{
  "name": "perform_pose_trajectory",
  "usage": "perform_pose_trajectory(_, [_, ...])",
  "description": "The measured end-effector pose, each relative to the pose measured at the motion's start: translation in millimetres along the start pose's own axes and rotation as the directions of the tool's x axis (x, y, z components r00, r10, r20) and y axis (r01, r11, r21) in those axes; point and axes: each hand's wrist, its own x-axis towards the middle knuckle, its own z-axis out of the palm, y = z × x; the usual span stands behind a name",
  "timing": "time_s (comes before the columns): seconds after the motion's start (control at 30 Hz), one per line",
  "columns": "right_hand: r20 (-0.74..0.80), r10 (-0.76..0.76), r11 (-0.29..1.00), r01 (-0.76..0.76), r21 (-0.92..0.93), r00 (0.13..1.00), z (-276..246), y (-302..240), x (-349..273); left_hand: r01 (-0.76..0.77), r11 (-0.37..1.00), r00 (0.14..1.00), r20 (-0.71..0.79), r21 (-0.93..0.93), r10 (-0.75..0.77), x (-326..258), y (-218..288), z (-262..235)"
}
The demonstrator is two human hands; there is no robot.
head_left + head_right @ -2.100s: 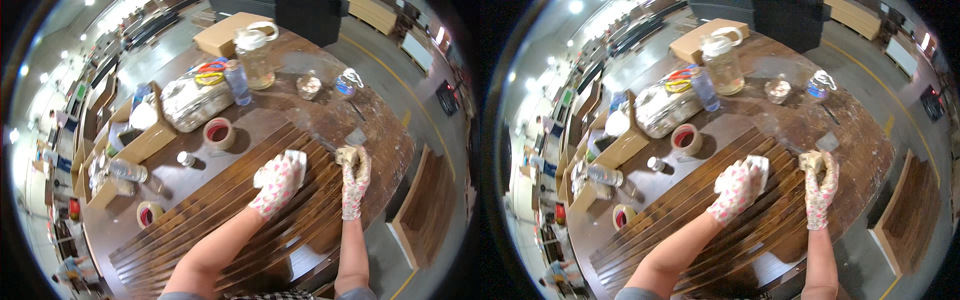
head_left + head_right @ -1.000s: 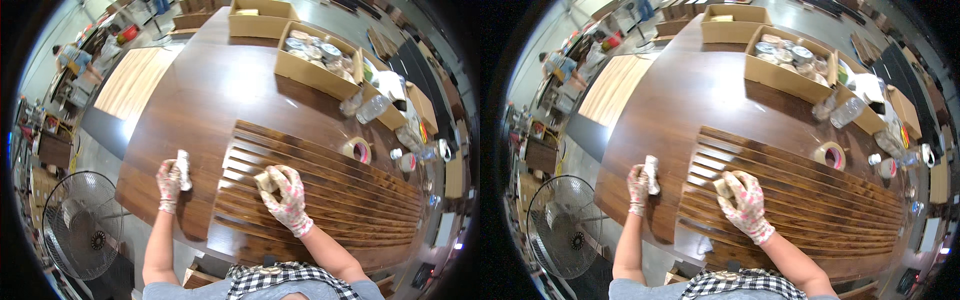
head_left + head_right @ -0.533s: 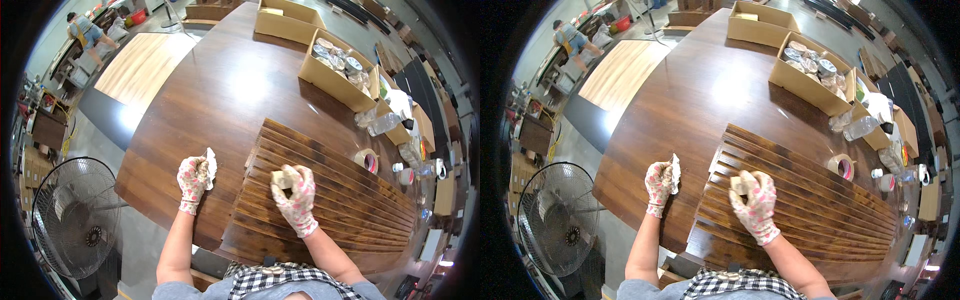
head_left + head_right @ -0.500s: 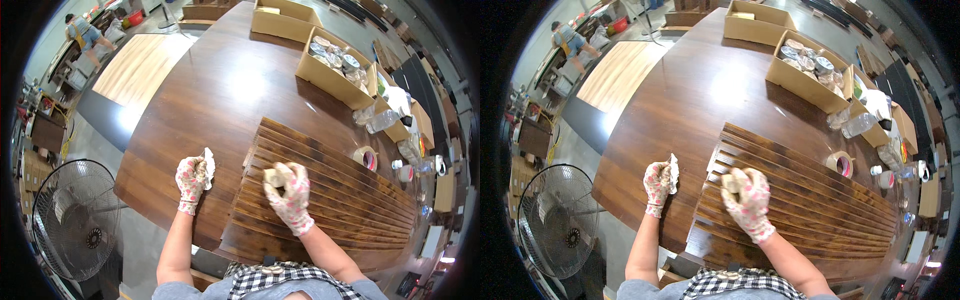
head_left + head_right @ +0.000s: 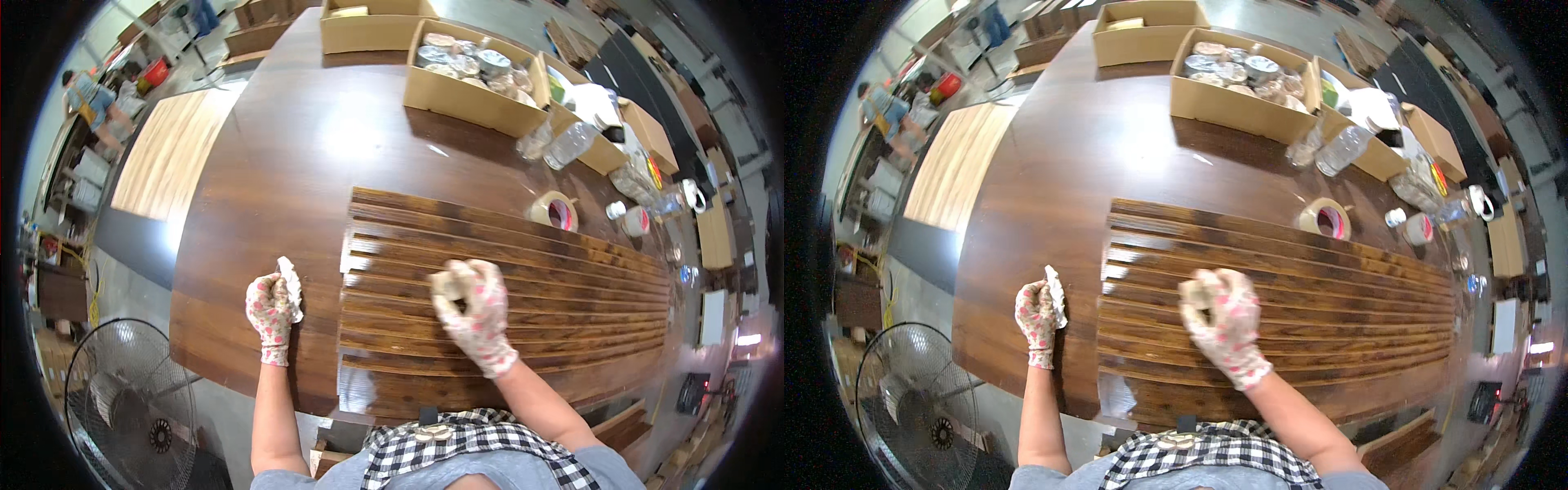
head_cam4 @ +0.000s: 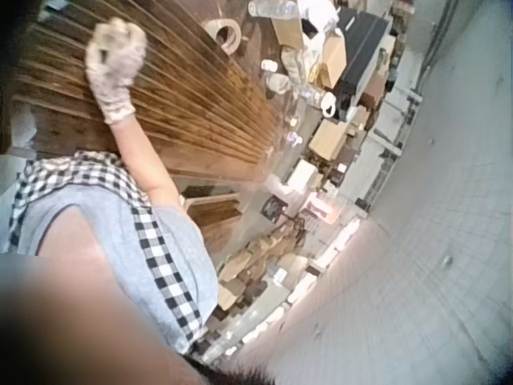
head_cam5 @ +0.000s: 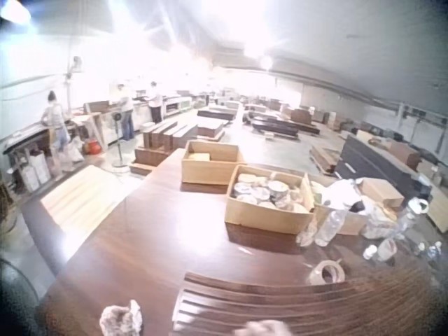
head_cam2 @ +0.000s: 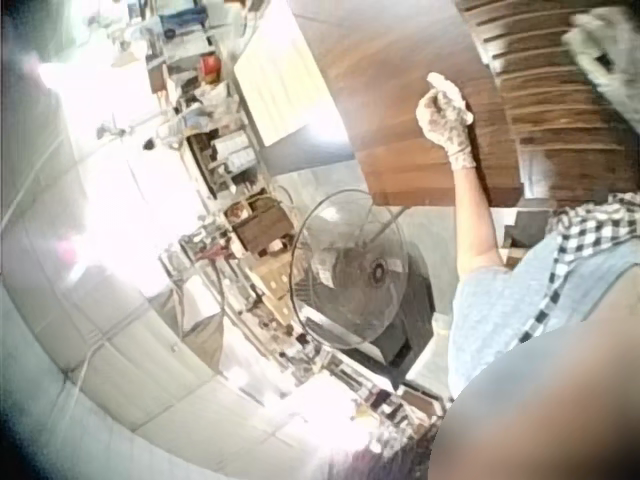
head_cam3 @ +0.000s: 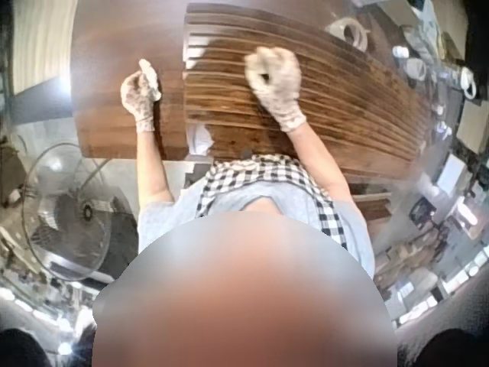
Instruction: Polishing wooden slats using a cloth and small sanding block or wax.
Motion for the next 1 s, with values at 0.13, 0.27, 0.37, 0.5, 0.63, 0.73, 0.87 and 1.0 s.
perform_pose_trajectory(0.13, [0.028,-0.117,0.989,0.114,0.092,0.993,28.1,-17.5,12.0,0.011,0.999,1.0,0.01,0.032,-0.012,2.0,-0.6,6.1])
perform_pose_trajectory(0.27, [-0.043,-0.039,0.999,0.037,-0.04,0.998,0.7,10.0,-7.8,0.093,0.996,0.995,0.037,-0.014,-0.093,1.2,-12.6,2.7])
perform_pose_trajectory(0.37, [-0.098,0.12,0.969,-0.138,-0.205,0.988,-55.5,51.7,-31.2,0.007,0.996,0.999,0.044,0.092,-0.011,2.0,-17.6,-3.5])
perform_pose_trajectory(0.5, [-0.187,0.174,0.945,-0.217,-0.245,0.967,-81.7,72.9,-47.5,0.165,0.972,0.986,0.063,-0.166,-0.156,5.6,-18.2,2.9])
perform_pose_trajectory(0.63, [-0.112,0.147,0.983,-0.158,-0.097,0.983,-51.7,49.8,-40.1,0.311,0.656,0.948,0.179,-0.688,-0.262,12.5,4.9,-0.1])
perform_pose_trajectory(0.73, [-0.171,0.175,0.942,-0.216,-0.256,0.969,-72.4,76.8,-49.0,0.223,0.68,0.973,0.116,-0.699,-0.2,16.8,13.9,-9.2])
perform_pose_trajectory(0.87, [-0.359,0.347,0.847,-0.454,-0.276,0.866,-141.6,145.3,-87.1,0.089,0.723,0.994,0.105,-0.685,-0.024,8.8,79.3,-5.0])
perform_pose_trajectory(1.0, [-0.274,0.286,0.925,-0.339,-0.17,0.918,-132.7,116.3,-67.7,0.005,0.781,0.975,0.177,-0.625,0.135,-17.2,148.8,31.5])
